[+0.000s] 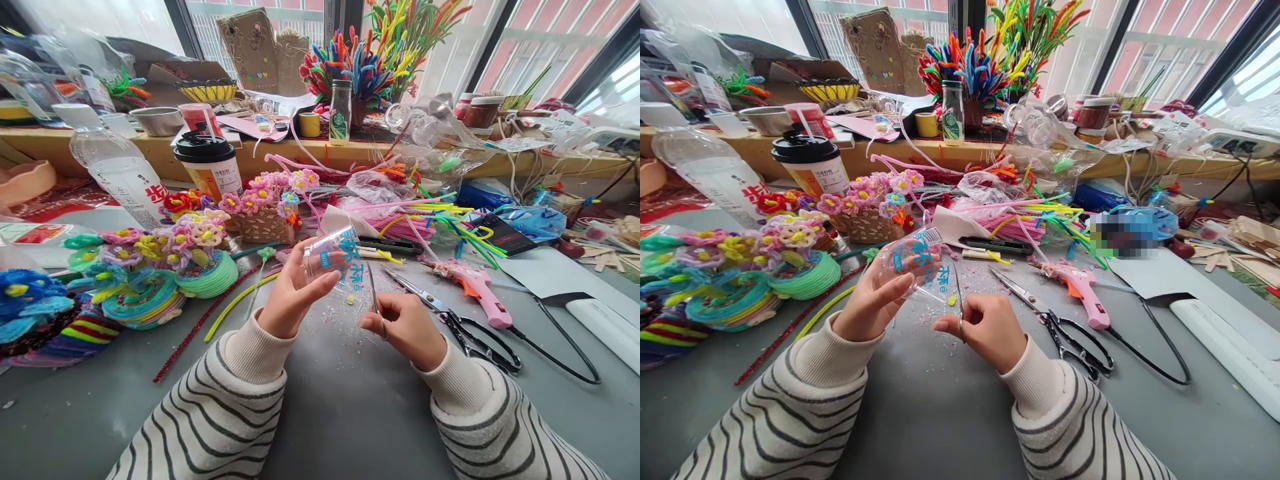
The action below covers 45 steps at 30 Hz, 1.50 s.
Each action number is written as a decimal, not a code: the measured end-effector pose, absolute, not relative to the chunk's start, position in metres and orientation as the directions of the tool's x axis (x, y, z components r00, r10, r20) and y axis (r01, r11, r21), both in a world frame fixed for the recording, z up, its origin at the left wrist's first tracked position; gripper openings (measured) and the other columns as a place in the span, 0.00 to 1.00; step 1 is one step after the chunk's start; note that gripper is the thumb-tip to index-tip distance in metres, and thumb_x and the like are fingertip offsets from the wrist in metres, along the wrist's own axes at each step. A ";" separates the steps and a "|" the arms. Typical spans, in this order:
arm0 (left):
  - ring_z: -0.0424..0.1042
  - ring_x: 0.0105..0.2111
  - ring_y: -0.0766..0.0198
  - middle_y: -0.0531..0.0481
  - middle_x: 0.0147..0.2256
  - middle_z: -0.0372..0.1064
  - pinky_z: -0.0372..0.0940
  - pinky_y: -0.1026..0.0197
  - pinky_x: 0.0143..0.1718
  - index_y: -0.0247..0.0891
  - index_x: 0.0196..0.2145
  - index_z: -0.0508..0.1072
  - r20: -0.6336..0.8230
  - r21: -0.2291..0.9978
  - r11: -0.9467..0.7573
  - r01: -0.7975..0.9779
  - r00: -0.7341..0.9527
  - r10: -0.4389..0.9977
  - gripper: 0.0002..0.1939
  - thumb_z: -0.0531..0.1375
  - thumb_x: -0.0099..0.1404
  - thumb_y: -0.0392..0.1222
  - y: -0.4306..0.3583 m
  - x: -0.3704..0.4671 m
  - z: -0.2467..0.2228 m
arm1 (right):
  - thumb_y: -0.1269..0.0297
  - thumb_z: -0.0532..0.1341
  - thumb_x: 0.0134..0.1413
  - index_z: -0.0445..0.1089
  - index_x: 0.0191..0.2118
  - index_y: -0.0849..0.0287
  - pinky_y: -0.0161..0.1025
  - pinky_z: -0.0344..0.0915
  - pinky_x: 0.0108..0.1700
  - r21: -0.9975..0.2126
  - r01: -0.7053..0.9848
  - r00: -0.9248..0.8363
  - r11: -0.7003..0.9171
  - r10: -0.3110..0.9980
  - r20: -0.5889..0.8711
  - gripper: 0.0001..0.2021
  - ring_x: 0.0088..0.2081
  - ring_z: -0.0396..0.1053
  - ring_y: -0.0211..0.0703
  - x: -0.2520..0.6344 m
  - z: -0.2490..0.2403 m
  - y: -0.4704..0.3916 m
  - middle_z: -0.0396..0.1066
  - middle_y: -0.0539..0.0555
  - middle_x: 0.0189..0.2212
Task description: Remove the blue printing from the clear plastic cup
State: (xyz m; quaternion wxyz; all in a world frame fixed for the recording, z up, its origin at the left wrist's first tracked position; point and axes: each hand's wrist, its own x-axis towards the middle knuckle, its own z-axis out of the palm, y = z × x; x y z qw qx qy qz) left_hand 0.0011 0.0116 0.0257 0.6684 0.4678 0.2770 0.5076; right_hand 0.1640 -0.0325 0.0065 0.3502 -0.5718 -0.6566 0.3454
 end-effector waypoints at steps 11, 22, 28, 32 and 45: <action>0.70 0.39 0.58 0.48 0.37 0.70 0.60 0.54 0.45 0.39 0.40 0.61 0.084 0.929 0.034 -0.368 0.299 0.951 0.25 0.65 0.46 0.42 0.010 0.003 0.027 | 0.30 0.49 0.33 0.53 0.14 0.59 0.32 0.46 0.20 -0.849 0.516 -0.163 0.115 0.986 0.034 0.31 0.18 0.48 0.31 0.162 0.007 -0.035 0.50 0.46 0.12; 0.71 0.38 0.57 0.47 0.36 0.71 0.62 0.54 0.43 0.39 0.39 0.60 0.093 0.933 0.028 -0.358 0.315 0.945 0.24 0.65 0.46 0.43 0.010 0.003 0.026 | 0.32 0.50 0.36 0.62 0.15 0.61 0.32 0.52 0.20 -0.835 0.533 -0.159 0.140 0.985 0.064 0.31 0.17 0.53 0.32 0.160 0.006 -0.036 0.57 0.48 0.12; 0.72 0.38 0.55 0.47 0.36 0.71 0.62 0.52 0.44 0.39 0.40 0.59 0.097 0.932 0.032 -0.361 0.332 0.938 0.25 0.65 0.46 0.43 0.010 0.003 0.026 | 0.36 0.54 0.36 0.52 0.11 0.59 0.31 0.46 0.19 -0.823 0.542 -0.102 0.170 0.985 0.136 0.29 0.16 0.47 0.30 0.159 0.005 -0.035 0.50 0.45 0.10; 0.72 0.38 0.56 0.47 0.36 0.70 0.62 0.52 0.44 0.38 0.39 0.60 0.120 0.933 0.005 -0.360 0.326 0.938 0.24 0.65 0.46 0.43 0.010 0.003 0.025 | 0.36 0.56 0.35 0.47 0.11 0.58 0.31 0.45 0.18 -0.848 0.507 -0.080 0.155 0.988 0.133 0.29 0.16 0.45 0.29 0.159 0.005 -0.035 0.49 0.44 0.09; 0.71 0.38 0.57 0.48 0.37 0.69 0.64 0.54 0.42 0.39 0.39 0.60 0.128 0.930 0.011 -0.367 0.351 0.928 0.24 0.65 0.47 0.41 0.009 0.004 0.025 | 0.37 0.56 0.34 0.48 0.11 0.58 0.31 0.45 0.17 -0.832 0.537 -0.073 0.140 0.990 0.120 0.29 0.15 0.46 0.29 0.160 0.008 -0.035 0.48 0.44 0.09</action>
